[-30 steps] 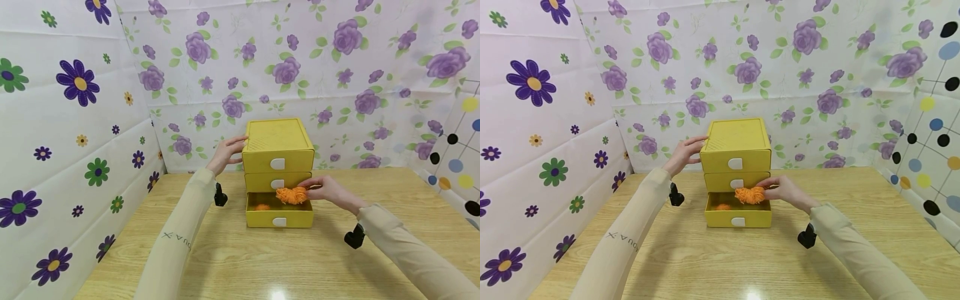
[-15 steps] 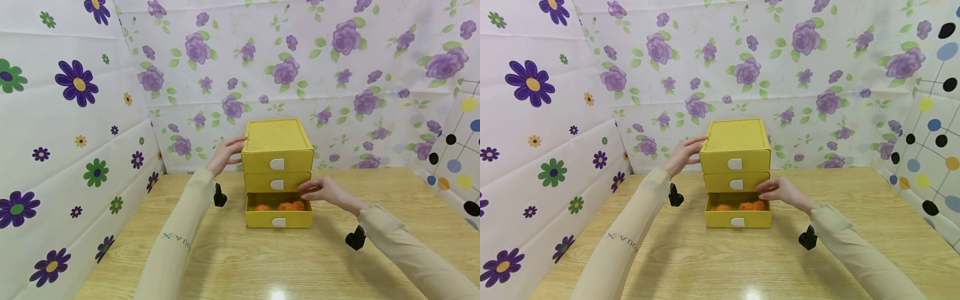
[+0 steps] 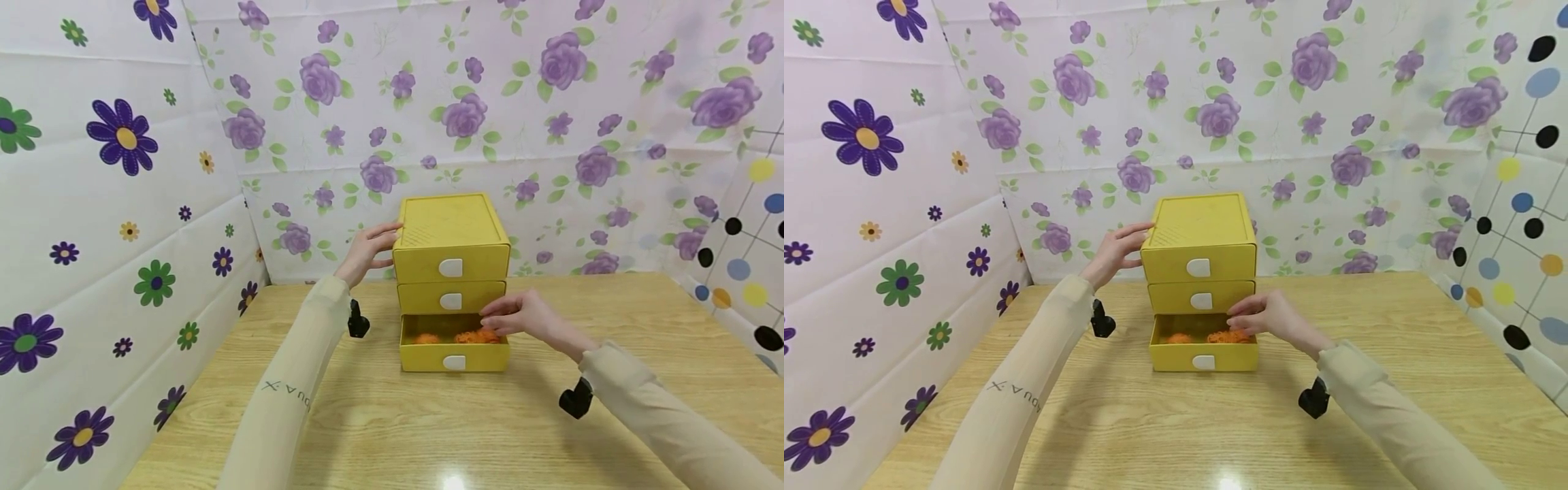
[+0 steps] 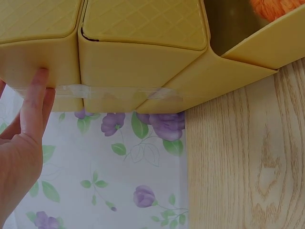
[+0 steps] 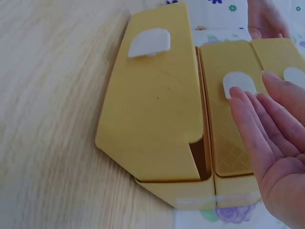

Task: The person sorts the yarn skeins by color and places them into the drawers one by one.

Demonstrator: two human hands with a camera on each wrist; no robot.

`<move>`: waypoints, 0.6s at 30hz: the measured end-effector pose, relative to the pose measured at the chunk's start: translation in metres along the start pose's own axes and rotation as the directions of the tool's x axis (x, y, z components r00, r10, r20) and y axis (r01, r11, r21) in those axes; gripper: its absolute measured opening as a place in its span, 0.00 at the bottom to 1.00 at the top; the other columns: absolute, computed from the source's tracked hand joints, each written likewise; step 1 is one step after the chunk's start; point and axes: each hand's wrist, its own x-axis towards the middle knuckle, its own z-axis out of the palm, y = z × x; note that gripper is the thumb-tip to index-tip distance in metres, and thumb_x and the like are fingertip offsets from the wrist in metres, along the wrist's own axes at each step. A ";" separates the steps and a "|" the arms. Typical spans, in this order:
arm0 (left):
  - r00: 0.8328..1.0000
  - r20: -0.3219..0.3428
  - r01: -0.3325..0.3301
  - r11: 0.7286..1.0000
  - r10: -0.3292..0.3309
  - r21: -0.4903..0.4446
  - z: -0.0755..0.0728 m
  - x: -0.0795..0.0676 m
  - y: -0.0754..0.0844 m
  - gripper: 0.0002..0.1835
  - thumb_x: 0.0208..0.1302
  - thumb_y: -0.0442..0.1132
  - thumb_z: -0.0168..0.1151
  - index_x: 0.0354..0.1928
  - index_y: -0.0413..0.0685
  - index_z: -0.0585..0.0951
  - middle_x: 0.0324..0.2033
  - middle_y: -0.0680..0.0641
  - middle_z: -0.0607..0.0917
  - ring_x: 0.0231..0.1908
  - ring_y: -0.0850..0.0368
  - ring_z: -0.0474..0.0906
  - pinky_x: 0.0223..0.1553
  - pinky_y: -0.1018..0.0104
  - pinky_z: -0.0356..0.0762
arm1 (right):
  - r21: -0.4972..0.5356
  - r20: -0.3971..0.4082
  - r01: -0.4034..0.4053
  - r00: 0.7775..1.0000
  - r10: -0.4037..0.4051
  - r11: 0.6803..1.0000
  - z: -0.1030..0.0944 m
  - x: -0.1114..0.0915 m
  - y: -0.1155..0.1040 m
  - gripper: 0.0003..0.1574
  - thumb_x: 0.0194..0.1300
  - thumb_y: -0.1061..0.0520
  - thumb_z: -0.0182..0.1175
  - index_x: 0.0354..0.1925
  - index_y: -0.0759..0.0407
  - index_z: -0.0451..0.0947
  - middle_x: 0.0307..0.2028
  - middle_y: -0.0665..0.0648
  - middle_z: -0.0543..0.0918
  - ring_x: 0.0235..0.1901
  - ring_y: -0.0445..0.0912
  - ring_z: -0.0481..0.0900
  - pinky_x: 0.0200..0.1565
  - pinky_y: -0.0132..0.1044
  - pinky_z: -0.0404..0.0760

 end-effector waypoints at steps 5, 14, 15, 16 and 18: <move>1.000 0.002 -0.002 1.000 0.002 0.006 0.000 0.000 0.000 0.23 0.67 0.38 0.52 0.63 0.42 0.67 0.59 0.44 0.67 0.50 0.47 0.69 0.46 0.52 0.71 | 0.002 0.020 0.000 1.000 0.000 1.000 0.008 -0.002 0.000 0.20 0.54 0.58 0.66 0.42 0.71 0.79 0.35 0.66 0.81 0.37 0.64 0.77 0.39 0.49 0.77; 1.000 0.003 -0.007 1.000 0.007 0.015 -0.001 0.001 0.000 0.23 0.68 0.39 0.51 0.63 0.42 0.67 0.59 0.45 0.67 0.50 0.48 0.69 0.45 0.53 0.72 | -0.005 0.044 -0.018 0.999 0.018 1.000 0.026 -0.007 0.004 0.21 0.55 0.57 0.66 0.41 0.74 0.79 0.34 0.65 0.82 0.36 0.58 0.80 0.38 0.47 0.77; 1.000 0.003 -0.007 1.000 0.007 0.016 -0.001 0.001 0.000 0.23 0.68 0.39 0.51 0.63 0.42 0.67 0.59 0.45 0.67 0.50 0.48 0.69 0.45 0.53 0.72 | 0.000 0.044 -0.018 0.999 0.018 1.000 0.028 -0.007 0.005 0.20 0.55 0.58 0.66 0.41 0.74 0.79 0.33 0.65 0.82 0.36 0.58 0.80 0.38 0.47 0.78; 1.000 0.004 -0.008 1.000 0.007 0.016 -0.001 0.001 0.000 0.23 0.68 0.39 0.51 0.63 0.42 0.67 0.59 0.45 0.67 0.50 0.48 0.69 0.45 0.53 0.72 | 0.004 0.045 -0.018 0.999 0.018 1.000 0.030 -0.007 0.006 0.19 0.55 0.59 0.66 0.40 0.74 0.79 0.33 0.65 0.82 0.35 0.59 0.80 0.37 0.48 0.78; 1.000 0.007 -0.010 1.000 0.010 0.017 -0.001 0.000 0.000 0.23 0.68 0.39 0.51 0.63 0.42 0.67 0.59 0.45 0.67 0.50 0.48 0.69 0.46 0.52 0.72 | 0.005 0.043 -0.016 0.999 0.016 1.000 0.033 -0.008 0.007 0.17 0.54 0.60 0.66 0.39 0.73 0.80 0.32 0.65 0.82 0.35 0.59 0.80 0.36 0.48 0.78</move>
